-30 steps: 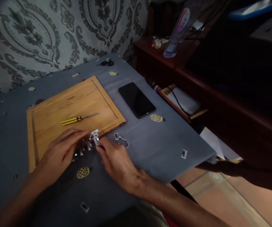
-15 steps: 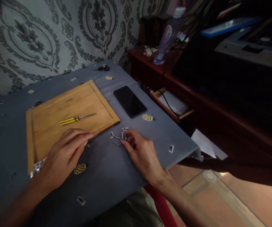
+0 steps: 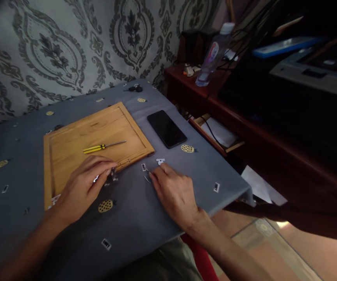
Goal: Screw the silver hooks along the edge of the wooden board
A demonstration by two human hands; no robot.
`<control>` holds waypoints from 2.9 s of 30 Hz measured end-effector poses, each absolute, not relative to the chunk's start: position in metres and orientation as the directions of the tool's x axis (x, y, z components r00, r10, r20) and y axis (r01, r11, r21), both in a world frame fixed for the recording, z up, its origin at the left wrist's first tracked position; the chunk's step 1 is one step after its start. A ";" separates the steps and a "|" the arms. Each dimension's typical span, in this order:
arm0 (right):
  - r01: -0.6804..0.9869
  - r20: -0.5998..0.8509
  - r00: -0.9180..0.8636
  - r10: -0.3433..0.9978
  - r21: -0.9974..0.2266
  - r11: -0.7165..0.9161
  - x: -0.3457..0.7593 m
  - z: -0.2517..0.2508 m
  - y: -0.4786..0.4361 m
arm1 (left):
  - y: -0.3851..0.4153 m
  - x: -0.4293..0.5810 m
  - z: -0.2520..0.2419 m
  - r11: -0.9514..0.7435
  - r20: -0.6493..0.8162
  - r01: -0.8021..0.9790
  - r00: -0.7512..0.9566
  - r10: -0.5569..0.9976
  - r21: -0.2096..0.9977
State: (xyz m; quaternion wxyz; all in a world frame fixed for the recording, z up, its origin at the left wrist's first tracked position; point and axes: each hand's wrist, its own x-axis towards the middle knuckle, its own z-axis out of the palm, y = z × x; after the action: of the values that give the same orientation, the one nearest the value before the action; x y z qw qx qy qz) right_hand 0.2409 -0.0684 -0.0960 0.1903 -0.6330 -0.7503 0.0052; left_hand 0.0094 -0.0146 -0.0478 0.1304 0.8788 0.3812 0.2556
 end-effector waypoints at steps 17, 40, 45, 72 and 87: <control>0.268 -0.108 -0.046 0.993 -0.959 -0.091 0.218 -0.068 -0.062 | -0.022 0.025 -0.036 -0.597 0.248 0.573 0.571 0.782 0.562; 0.220 0.098 -0.118 0.988 -0.968 0.122 0.187 -0.079 -0.073 | -0.009 0.019 -0.037 -0.148 -0.137 0.595 0.407 0.903 0.790; 0.167 0.028 -0.158 0.987 -0.984 0.055 0.186 -0.079 -0.069 | -0.006 0.018 -0.042 -0.158 -0.137 0.614 0.406 0.904 0.773; 0.151 -0.068 -0.116 0.991 -0.987 -0.050 0.188 -0.097 -0.053 | 0.007 -0.010 -0.070 -0.349 0.139 0.694 0.342 0.929 0.629; 0.254 -0.081 -0.157 0.984 -0.966 -0.039 0.184 -0.096 -0.044 | 0.002 -0.005 -0.067 -0.412 0.084 0.674 0.462 0.883 0.613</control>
State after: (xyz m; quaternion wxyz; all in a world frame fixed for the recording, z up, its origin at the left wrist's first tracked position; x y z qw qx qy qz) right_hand 0.1836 -0.0440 -0.0958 0.3740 -0.5306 -0.5835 0.4880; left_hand -0.0047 0.0021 -0.0675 0.2575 0.8154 0.4773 0.2025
